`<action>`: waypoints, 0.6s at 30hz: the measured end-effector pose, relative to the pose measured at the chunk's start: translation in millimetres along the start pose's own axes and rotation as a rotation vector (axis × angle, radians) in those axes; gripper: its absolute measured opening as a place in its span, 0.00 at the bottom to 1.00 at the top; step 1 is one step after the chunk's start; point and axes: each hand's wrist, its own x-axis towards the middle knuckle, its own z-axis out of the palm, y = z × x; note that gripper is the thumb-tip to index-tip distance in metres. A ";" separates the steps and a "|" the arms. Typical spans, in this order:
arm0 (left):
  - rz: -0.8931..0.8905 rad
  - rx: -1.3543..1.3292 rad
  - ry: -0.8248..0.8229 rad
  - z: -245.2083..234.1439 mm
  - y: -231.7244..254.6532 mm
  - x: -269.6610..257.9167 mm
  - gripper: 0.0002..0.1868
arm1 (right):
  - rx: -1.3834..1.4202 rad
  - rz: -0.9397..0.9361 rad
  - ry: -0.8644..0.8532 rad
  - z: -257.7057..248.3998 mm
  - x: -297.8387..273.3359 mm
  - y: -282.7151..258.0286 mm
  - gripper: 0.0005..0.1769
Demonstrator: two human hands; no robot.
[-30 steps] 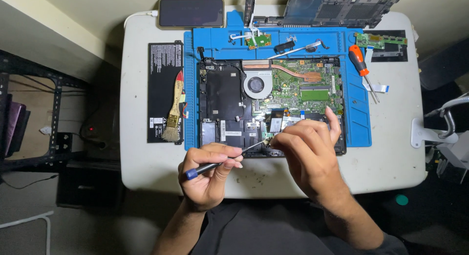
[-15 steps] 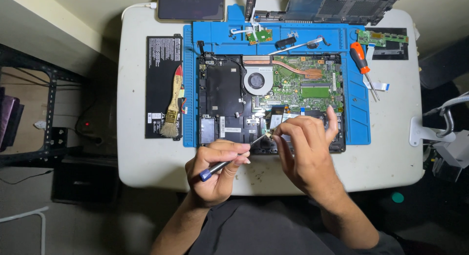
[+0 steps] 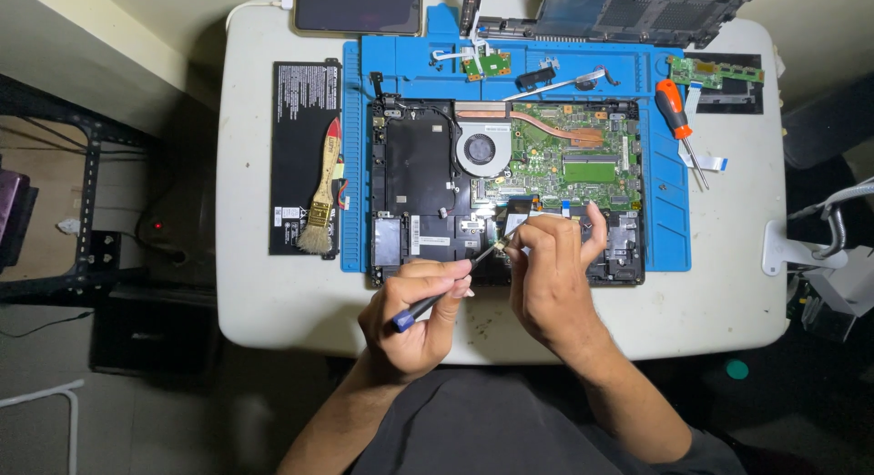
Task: The person uses a screwdriver to remove screws from a laptop motherboard and then detaches a ribbon cable connector. They continue to unscrew components and disconnect cables within the laptop chassis.
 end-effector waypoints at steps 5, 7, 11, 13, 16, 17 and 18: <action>0.046 0.061 -0.007 2.6 -2.5 -2.6 0.04 | -0.004 -0.032 0.037 11.4 -6.0 6.4 0.07; 0.046 0.066 -0.006 3.2 -4.9 -4.1 0.04 | 0.014 -0.034 0.046 13.7 -7.7 8.2 0.08; 0.040 0.079 0.007 -0.6 -6.9 -5.3 0.04 | 0.145 0.060 0.131 8.4 -3.2 7.4 0.03; 0.027 0.079 0.020 -6.7 -10.0 -5.0 0.04 | 0.213 0.095 0.180 6.6 1.3 11.3 0.05; -0.108 0.009 0.060 -18.0 -15.0 -8.9 0.04 | 0.502 0.152 0.212 9.4 -2.0 19.8 0.02; -0.136 -0.030 0.094 -20.3 -16.6 -9.3 0.04 | 0.613 0.174 0.233 11.4 -3.4 21.4 0.02; -0.165 -0.069 0.127 -22.7 -18.0 -9.8 0.04 | 0.724 0.198 0.254 13.3 -5.2 22.7 0.04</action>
